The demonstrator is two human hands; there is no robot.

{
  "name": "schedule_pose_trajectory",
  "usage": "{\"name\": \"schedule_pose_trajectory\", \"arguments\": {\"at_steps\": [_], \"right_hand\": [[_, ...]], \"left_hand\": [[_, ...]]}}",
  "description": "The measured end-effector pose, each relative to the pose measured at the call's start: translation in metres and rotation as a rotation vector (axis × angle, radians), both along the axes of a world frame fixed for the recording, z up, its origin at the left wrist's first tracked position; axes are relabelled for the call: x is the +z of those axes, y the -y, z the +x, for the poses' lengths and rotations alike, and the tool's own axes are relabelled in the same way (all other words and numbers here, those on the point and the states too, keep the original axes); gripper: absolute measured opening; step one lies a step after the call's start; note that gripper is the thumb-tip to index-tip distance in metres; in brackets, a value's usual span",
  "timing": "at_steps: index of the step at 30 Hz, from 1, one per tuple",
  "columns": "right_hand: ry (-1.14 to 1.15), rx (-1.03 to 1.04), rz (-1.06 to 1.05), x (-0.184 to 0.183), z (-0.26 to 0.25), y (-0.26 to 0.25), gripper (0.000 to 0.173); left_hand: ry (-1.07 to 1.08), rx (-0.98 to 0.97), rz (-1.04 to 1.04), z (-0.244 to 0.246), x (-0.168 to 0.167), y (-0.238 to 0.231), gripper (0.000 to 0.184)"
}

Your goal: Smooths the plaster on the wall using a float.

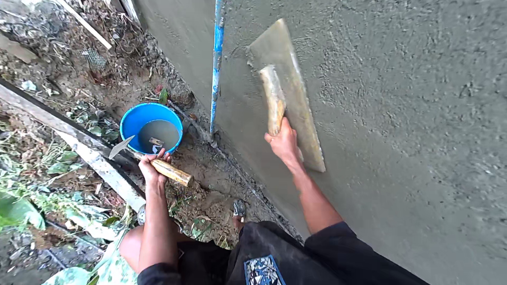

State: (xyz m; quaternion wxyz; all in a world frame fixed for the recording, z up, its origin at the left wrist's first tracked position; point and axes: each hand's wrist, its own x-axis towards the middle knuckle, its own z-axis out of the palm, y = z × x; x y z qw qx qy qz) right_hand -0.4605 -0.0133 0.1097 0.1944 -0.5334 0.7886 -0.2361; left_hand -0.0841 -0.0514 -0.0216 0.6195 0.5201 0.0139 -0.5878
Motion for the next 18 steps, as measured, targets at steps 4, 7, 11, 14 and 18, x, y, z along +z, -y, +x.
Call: {"name": "schedule_pose_trajectory", "arguments": {"at_steps": [4,7,11,14,18], "right_hand": [[-0.041,-0.05,0.01,-0.02,-0.028,-0.042,0.069],[-0.095,-0.026,0.289,-0.057,-0.036,-0.06,0.073],[-0.089,0.062,0.522,-0.125,-0.017,-0.028,0.067],[-0.081,0.088,0.578,-0.165,0.013,0.023,0.066],[-0.136,0.129,0.528,-0.207,0.043,0.086,0.064]], "left_hand": [[0.018,-0.019,-0.024,0.014,0.011,-0.01,0.024],[0.074,-0.022,-0.008,0.025,0.018,-0.019,0.029],[0.127,-0.008,0.019,0.03,0.013,-0.029,0.031],[0.123,0.005,0.017,0.029,0.009,-0.036,0.027],[0.099,-0.003,0.04,0.025,0.008,-0.051,0.028]]}}
